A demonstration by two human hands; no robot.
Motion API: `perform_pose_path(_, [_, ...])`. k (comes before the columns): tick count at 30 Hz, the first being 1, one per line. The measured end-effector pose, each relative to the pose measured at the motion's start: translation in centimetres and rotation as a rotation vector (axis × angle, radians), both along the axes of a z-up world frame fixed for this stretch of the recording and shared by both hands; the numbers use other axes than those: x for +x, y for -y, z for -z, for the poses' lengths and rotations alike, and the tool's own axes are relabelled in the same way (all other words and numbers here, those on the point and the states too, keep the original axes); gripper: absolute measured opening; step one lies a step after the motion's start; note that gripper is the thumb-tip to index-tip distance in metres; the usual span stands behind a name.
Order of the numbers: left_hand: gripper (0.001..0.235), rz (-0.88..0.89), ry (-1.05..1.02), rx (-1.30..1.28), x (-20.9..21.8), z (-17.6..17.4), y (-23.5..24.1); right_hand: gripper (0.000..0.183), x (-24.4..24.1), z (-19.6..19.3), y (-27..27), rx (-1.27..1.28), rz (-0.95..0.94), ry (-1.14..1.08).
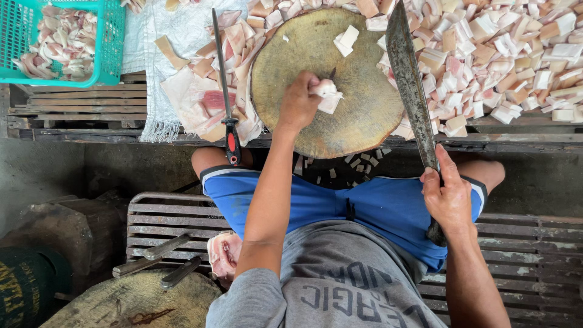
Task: The person chops pieces of pork skin and fat into small squares using a large machete and a smaller knife on a round wooden cutting board.
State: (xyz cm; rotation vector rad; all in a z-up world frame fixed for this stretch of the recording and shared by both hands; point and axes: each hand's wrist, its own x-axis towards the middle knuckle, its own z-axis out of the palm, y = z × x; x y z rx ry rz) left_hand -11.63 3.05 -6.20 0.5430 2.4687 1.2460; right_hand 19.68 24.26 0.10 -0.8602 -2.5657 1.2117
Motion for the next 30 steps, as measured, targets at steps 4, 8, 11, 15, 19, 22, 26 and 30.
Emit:
perform_pose_path(4, [0.033, 0.167, 0.028, 0.21, 0.3, -1.1, -2.5, 0.055, 0.9, 0.0, 0.0, -0.02, 0.043, 0.009])
perform_pose_path(8, [0.056, 0.102, 0.27, 0.455, 0.9, -3.3, -6.7, 0.056, 1.3, -0.3, -0.5, 0.031, 0.046, -0.054])
perform_pose_path(11, [0.047, -0.064, 0.449, 0.551, 1.7, -3.7, -8.2, 0.054, 1.6, -0.8, -0.6, 0.047, 0.037, -0.132])
perform_pose_path(15, [0.035, 0.054, 0.203, 0.256, 2.9, -2.3, -5.2, 0.055, 1.4, -1.6, -0.4, -0.119, 0.026, -0.147])
perform_pose_path(19, [0.028, 0.151, 0.165, -0.067, 4.1, -1.3, -2.9, 0.057, 0.0, -2.2, 0.7, -0.424, -0.012, -0.099])
perform_pose_path(22, [0.033, 0.182, 0.185, -0.082, 4.1, -2.3, -2.3, 0.059, -1.5, -2.3, 2.0, -0.521, -0.051, -0.041])
perform_pose_path(26, [0.035, 0.169, -0.018, -0.096, 4.8, -4.0, -1.8, 0.058, -3.0, -1.7, 3.3, -0.537, -0.111, 0.014])
perform_pose_path(30, [0.019, 0.142, -0.05, -0.299, 5.9, -4.3, -2.5, 0.059, -3.6, -1.2, 4.2, -0.429, -0.148, 0.097])
